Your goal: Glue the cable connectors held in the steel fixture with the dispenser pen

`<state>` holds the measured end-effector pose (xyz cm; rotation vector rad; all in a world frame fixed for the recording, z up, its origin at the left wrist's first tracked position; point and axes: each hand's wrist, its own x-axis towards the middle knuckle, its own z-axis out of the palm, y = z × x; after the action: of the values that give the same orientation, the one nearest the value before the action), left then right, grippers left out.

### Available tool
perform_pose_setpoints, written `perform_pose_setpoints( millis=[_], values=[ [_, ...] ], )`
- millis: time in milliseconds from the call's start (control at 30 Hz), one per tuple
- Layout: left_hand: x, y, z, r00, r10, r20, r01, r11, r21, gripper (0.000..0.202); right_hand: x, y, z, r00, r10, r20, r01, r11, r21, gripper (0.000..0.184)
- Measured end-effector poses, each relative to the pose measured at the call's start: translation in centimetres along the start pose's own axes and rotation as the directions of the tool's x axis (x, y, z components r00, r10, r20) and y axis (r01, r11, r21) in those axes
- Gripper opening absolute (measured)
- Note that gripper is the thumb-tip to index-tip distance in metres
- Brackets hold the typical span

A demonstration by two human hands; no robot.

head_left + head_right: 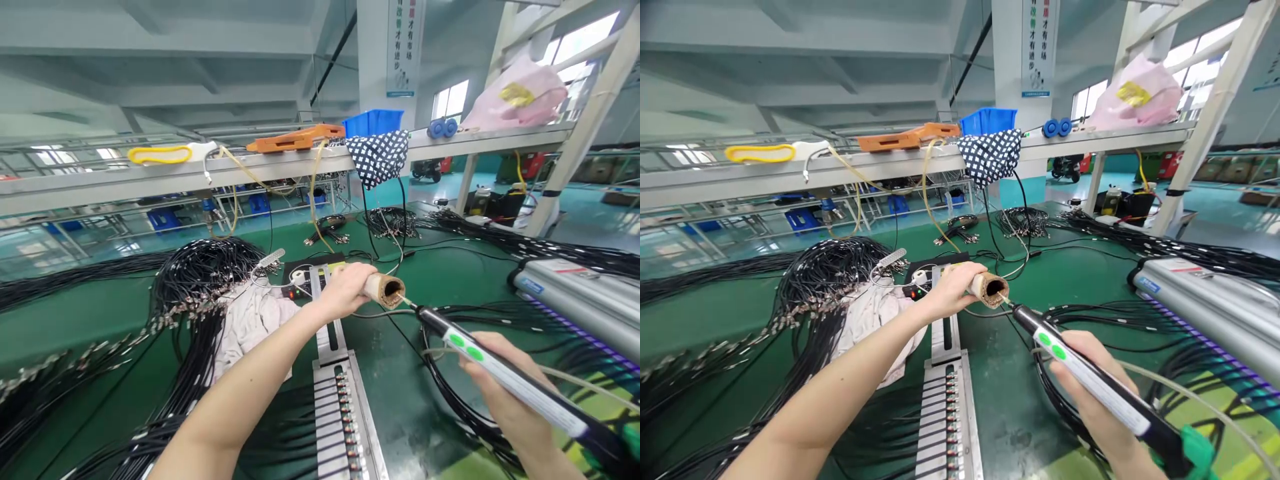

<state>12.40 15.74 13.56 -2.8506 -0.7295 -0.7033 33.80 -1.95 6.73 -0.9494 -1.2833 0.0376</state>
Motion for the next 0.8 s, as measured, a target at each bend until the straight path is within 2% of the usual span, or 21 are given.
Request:
perform_pose_setpoints(
  millis=[100,200,233,300,367,400,433,500,600,733,800],
  values=[
    [-0.7,0.2,-1.0,0.999,0.021,0.024,-0.023,0.998,0.062,0.039,0.7,-0.5,1.1,0.969,-0.178,0.174,0.213,0.954,-0.21,0.03],
    [-1.2,-0.2,-1.8,0.998,0.038,0.054,-0.045,0.991,0.126,0.038,1.4,-0.2,2.5,0.889,-0.322,0.325,0.41,0.877,-0.252,0.036],
    [-1.3,-0.4,-2.0,0.996,0.054,0.07,-0.065,0.984,0.165,0.037,1.7,0.2,3.0,0.841,-0.373,0.391,0.485,0.841,-0.239,0.038],
    [-1.3,-0.9,-2.4,0.989,0.1,0.113,-0.127,0.956,0.266,0.035,2.4,1.3,4.1,0.71,-0.464,0.53,0.635,0.747,-0.196,0.037],
    [-1.2,-1.3,-2.5,0.978,0.14,0.156,-0.187,0.918,0.351,0.032,3.2,2.5,5.3,0.584,-0.496,0.642,0.749,0.634,-0.191,0.033],
    [-1.1,-1.5,-2.4,0.973,0.154,0.173,-0.209,0.905,0.372,0.03,3.7,3.1,6.0,0.543,-0.475,0.693,0.778,0.595,-0.202,0.031],
    [-1.0,-1.8,-2.2,0.969,0.164,0.184,-0.223,0.9,0.374,0.029,4.1,3.7,6.7,0.52,-0.436,0.735,0.788,0.576,-0.216,0.029],
    [-0.5,-2.6,-1.5,0.961,0.182,0.207,-0.25,0.893,0.373,0.025,4.8,4.9,8.1,0.512,-0.327,0.794,0.763,0.598,-0.245,0.03],
    [0.2,-4.3,0.5,0.948,0.205,0.242,-0.285,0.884,0.37,0.021,4.9,6.6,10.0,0.535,-0.185,0.824,0.682,0.671,-0.292,0.032],
    [1.0,-6.7,3.3,0.939,0.217,0.266,-0.306,0.88,0.362,0.019,3.4,8.7,11.6,0.609,0.054,0.791,0.514,0.733,-0.445,0.029],
    [1.1,-7.6,4.4,0.938,0.22,0.269,-0.309,0.882,0.355,0.018,2.4,9.6,11.8,0.623,0.214,0.752,0.398,0.742,-0.54,0.024]
  ],
)
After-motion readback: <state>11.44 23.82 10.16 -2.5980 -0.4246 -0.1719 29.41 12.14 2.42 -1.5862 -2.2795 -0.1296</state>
